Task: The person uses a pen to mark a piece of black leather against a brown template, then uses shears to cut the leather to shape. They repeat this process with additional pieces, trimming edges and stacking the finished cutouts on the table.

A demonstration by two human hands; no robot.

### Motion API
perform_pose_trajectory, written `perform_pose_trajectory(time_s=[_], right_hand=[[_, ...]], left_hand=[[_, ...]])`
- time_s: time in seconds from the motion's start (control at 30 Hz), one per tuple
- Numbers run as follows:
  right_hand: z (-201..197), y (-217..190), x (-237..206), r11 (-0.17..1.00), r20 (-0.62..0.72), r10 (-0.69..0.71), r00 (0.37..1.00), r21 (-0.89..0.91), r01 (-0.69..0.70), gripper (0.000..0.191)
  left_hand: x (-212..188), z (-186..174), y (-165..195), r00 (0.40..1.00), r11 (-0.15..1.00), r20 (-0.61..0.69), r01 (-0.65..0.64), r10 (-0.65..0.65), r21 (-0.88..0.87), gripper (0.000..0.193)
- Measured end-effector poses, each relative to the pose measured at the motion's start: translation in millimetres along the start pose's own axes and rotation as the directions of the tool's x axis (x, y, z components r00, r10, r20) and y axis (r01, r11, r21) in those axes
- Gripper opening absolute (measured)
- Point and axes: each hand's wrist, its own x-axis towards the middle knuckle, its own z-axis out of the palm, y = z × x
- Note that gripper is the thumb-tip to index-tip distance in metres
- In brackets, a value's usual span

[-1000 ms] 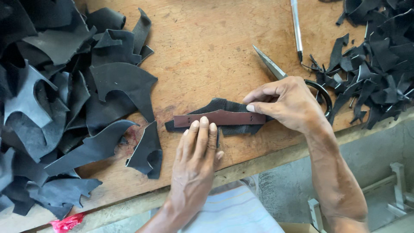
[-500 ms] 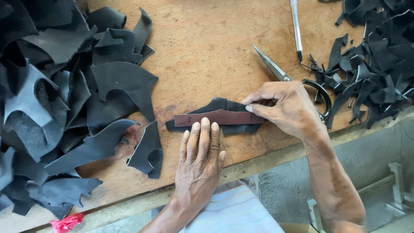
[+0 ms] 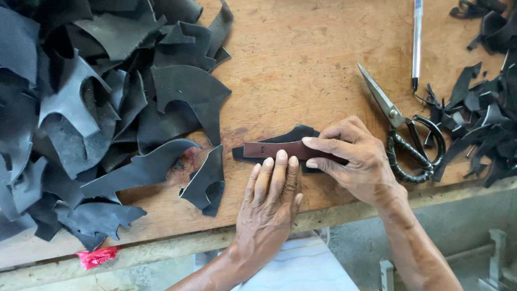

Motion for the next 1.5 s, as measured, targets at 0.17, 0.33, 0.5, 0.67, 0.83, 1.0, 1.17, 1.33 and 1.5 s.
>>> perform_pose_trajectory(time_s=[0.17, 0.33, 0.5, 0.67, 0.83, 1.0, 1.17, 1.33, 1.5], right_hand=[[-2, 2, -1, 1.000, 0.020, 0.022, 1.000, -0.007, -0.022, 0.042], [0, -3, 0, 1.000, 0.008, 0.006, 1.000, -0.030, -0.005, 0.042], [2, -7, 0, 0.998, 0.010, 0.026, 1.000, -0.050, -0.025, 0.042], [5, -5, 0, 0.998, 0.009, 0.032, 0.999, -0.054, -0.031, 0.043], [4, -5, -1, 0.995, 0.005, 0.046, 0.999, -0.090, -0.045, 0.045], [-2, -5, -5, 0.994, -0.043, 0.045, 0.998, -0.097, -0.049, 0.055], [3, 1, -12, 0.994, -0.090, 0.053, 0.995, -0.091, -0.062, 0.041], [6, 4, -18, 0.988, -0.080, 0.101, 0.992, -0.108, -0.110, 0.040], [3, 0, -16, 0.992, -0.050, 0.078, 0.996, -0.094, -0.083, 0.053]], left_hand=[[-3, -5, -6, 0.998, 0.998, 0.055, -0.016, 0.019, -0.059, 0.063], [-9, -10, -5, 1.000, 1.000, 0.025, 0.014, -0.014, -0.013, 0.062], [-15, -10, -6, 0.999, 1.000, 0.053, -0.002, 0.003, -0.019, 0.064], [-17, -11, -10, 0.998, 0.998, 0.060, 0.010, -0.007, -0.060, 0.065], [-14, -10, -10, 0.996, 0.999, 0.084, 0.010, -0.006, -0.048, 0.065], [-12, -11, -11, 0.996, 0.999, 0.084, 0.004, -0.001, -0.038, 0.065], [-10, -12, -11, 0.995, 0.999, 0.095, 0.008, -0.004, -0.036, 0.065], [-7, -14, -11, 0.998, 0.999, 0.066, -0.008, 0.011, -0.047, 0.062], [0, -17, -18, 0.998, 0.992, -0.053, -0.022, 0.016, -0.121, 0.053]])
